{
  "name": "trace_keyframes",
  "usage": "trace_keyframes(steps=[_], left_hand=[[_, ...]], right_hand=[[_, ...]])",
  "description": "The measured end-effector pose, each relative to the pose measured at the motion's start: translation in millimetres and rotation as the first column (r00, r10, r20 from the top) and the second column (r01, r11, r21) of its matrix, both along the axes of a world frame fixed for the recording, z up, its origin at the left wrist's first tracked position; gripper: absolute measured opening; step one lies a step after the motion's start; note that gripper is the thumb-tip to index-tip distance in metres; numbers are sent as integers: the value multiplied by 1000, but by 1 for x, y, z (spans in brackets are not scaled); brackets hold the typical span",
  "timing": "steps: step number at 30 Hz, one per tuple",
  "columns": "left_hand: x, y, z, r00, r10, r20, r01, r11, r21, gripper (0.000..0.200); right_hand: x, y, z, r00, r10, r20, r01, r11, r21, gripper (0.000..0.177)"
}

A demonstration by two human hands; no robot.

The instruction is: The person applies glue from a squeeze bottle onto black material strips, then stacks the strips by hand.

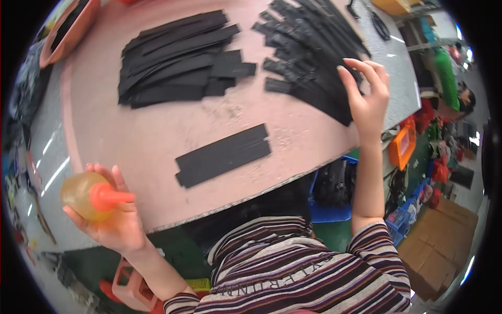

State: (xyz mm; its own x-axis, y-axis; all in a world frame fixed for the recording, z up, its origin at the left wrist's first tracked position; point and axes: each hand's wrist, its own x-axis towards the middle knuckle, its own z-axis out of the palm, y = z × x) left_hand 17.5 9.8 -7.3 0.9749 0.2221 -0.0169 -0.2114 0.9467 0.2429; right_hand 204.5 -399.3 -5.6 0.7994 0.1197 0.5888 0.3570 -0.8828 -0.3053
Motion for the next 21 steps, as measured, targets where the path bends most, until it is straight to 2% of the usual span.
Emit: trace_keyframes(steps=[1, 2, 4, 5, 6, 8, 12, 14, 17, 21], left_hand=[[-10, 6, 3, 996, 71, -57, -63, 989, 135, 65], [-18, 6, 5, 975, 186, -126, -133, 930, 342, 68], [-24, -6, 5, 894, 410, -179, -179, 695, 696, 74], [-22, -17, 5, 843, 497, -206, -110, 534, 838, 80], [-20, -23, 5, 855, 476, -205, -71, 499, 864, 79], [-19, -28, 5, 880, 429, -205, 5, 423, 906, 79], [-21, -23, 4, 864, 449, -228, 43, 385, 922, 78], [-20, -23, 0, 864, 452, -223, 50, 364, 930, 78], [-22, -20, -7, 882, 377, -284, 107, 426, 898, 76], [-25, -18, -11, 861, 415, -295, 74, 471, 879, 76]], right_hand=[[-11, 17, 3, 984, 169, -65, -166, 985, 41, 20], [-25, 37, 7, 936, 331, -119, -322, 943, 89, 20], [-59, 83, 15, 712, 683, -165, -668, 731, 141, 24], [-75, 101, 12, 650, 738, -180, -723, 674, 151, 27], [-86, 115, 8, 587, 787, -190, -772, 615, 160, 30], [-96, 129, -1, 545, 807, -227, -817, 572, 75, 34], [-101, 134, -18, 578, 797, -177, -815, 572, -85, 34], [-103, 137, -18, 600, 780, -178, -798, 599, -60, 36], [-104, 137, -17, 608, 771, -189, -789, 612, -42, 37], [-104, 139, -16, 608, 771, -188, -789, 614, -35, 38]])
